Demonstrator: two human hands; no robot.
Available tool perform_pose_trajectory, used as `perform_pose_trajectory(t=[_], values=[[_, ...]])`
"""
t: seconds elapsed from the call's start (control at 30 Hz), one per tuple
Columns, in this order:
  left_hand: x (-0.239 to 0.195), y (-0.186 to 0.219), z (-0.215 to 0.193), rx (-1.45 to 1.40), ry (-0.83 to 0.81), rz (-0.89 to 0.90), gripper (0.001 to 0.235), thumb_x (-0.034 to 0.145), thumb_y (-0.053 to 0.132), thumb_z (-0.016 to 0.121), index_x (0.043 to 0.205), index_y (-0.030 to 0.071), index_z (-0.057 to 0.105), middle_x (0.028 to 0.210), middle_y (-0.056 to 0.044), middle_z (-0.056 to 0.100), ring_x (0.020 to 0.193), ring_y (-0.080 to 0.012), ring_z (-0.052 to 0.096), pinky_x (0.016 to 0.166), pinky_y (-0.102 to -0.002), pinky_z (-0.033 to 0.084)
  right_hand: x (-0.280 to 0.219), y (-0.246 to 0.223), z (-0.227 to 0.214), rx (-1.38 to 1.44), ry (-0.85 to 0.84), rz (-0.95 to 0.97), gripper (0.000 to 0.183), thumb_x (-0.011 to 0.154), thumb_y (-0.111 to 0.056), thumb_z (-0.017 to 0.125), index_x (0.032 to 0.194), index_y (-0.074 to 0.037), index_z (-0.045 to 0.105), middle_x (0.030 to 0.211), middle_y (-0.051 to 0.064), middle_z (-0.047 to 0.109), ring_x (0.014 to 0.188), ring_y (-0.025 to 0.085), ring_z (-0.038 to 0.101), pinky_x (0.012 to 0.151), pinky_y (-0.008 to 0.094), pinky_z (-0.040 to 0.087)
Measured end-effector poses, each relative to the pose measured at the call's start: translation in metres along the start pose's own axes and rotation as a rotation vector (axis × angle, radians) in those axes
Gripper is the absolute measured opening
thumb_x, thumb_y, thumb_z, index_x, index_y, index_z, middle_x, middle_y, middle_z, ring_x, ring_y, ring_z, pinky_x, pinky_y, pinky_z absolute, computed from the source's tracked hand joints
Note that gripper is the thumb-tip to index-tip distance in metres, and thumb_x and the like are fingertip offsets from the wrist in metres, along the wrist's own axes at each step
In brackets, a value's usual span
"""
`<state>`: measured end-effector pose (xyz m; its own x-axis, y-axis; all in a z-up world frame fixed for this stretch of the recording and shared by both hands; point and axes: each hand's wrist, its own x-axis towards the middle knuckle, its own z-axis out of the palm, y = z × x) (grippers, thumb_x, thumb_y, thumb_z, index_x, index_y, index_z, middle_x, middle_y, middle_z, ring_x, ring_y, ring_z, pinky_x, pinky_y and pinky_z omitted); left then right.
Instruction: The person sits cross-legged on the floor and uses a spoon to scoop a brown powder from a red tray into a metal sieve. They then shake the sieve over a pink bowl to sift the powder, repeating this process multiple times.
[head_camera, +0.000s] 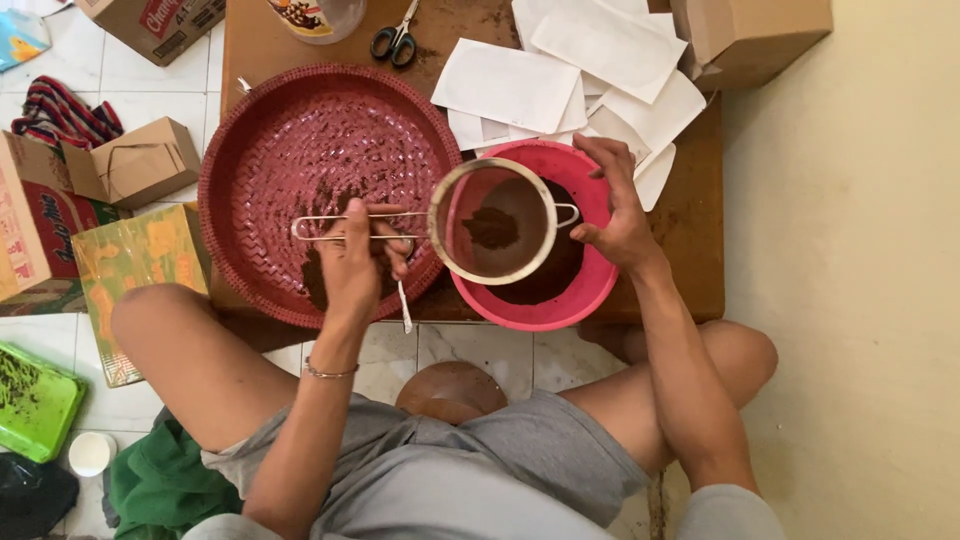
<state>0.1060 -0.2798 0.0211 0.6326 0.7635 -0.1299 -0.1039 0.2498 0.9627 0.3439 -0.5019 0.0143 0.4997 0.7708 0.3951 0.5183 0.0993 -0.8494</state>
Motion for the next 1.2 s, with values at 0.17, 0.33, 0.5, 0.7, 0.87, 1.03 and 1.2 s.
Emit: perform_pose_trajectory(t=[0.17, 0.33, 0.5, 0.7, 0.87, 1.03, 1.2], values=[[-0.003, 0.01, 0.013, -0.029, 0.036, 0.043, 0.052, 0.11, 0.038, 0.042, 0.093, -0.003, 0.069, 0.058, -0.018, 0.063, 0.038, -0.0207, 0.062, 0.033, -0.028, 0.051, 0.002, 0.008, 0.002, -0.031, 0.019, -0.011, 0.12, 0.069, -0.092, 0.059, 0.161, -0.018, 0.037, 0.151, 0.008, 0.034, 0.139, 0.023, 0.023, 0.12, 0.041, 0.021], [-0.01, 0.031, 0.011, -0.05, -0.083, -0.059, 0.045, 0.106, 0.04, 0.048, 0.11, 0.0, 0.066, 0.067, -0.003, 0.063, 0.047, -0.0081, 0.056, 0.043, -0.019, 0.05, -0.001, 0.012, 0.005, -0.15, 0.028, -0.049, 0.11, 0.078, -0.092, 0.041, 0.161, -0.021, 0.028, 0.161, 0.009, 0.028, 0.151, 0.037, 0.021, 0.127, 0.065, 0.023], [-0.006, 0.044, 0.021, -0.018, -0.126, 0.035, 0.05, 0.105, 0.042, 0.045, 0.111, 0.0, 0.071, 0.066, -0.003, 0.062, 0.044, -0.008, 0.053, 0.04, -0.02, 0.045, -0.004, 0.0, -0.001, -0.152, 0.045, -0.117, 0.104, 0.086, -0.085, 0.044, 0.164, -0.018, 0.027, 0.165, 0.01, 0.027, 0.155, 0.032, 0.023, 0.132, 0.055, 0.02], [0.001, 0.047, 0.025, -0.058, -0.23, 0.102, 0.048, 0.107, 0.039, 0.045, 0.112, -0.001, 0.069, 0.071, -0.005, 0.065, 0.044, -0.0097, 0.056, 0.04, -0.02, 0.049, -0.01, -0.002, -0.005, -0.136, 0.088, -0.069, 0.112, 0.078, -0.091, 0.041, 0.164, -0.02, 0.029, 0.166, 0.007, 0.027, 0.155, 0.031, 0.022, 0.133, 0.057, 0.019], [0.003, 0.052, 0.032, -0.012, -0.251, 0.092, 0.048, 0.107, 0.038, 0.045, 0.109, -0.002, 0.071, 0.068, -0.005, 0.066, 0.043, -0.01, 0.056, 0.039, -0.02, 0.049, -0.009, 0.002, -0.008, -0.127, 0.099, -0.087, 0.109, 0.08, -0.09, 0.041, 0.164, -0.021, 0.029, 0.165, 0.006, 0.027, 0.154, 0.032, 0.023, 0.131, 0.056, 0.017], [0.005, 0.053, 0.034, -0.07, -0.168, 0.008, 0.047, 0.104, 0.041, 0.047, 0.108, 0.0, 0.071, 0.067, -0.003, 0.065, 0.043, -0.0081, 0.053, 0.041, -0.019, 0.044, -0.008, 0.002, -0.008, -0.127, 0.093, -0.093, 0.108, 0.082, -0.089, 0.04, 0.165, -0.021, 0.027, 0.166, 0.006, 0.026, 0.156, 0.03, 0.024, 0.134, 0.055, 0.018], [0.007, 0.047, 0.033, -0.067, -0.252, 0.084, 0.047, 0.108, 0.036, 0.044, 0.109, -0.002, 0.07, 0.069, -0.005, 0.065, 0.044, -0.0092, 0.057, 0.039, -0.019, 0.049, -0.007, 0.005, -0.009, -0.082, 0.087, -0.112, 0.104, 0.085, -0.084, 0.044, 0.165, -0.02, 0.027, 0.164, 0.008, 0.023, 0.156, 0.032, 0.02, 0.136, 0.056, 0.021]])
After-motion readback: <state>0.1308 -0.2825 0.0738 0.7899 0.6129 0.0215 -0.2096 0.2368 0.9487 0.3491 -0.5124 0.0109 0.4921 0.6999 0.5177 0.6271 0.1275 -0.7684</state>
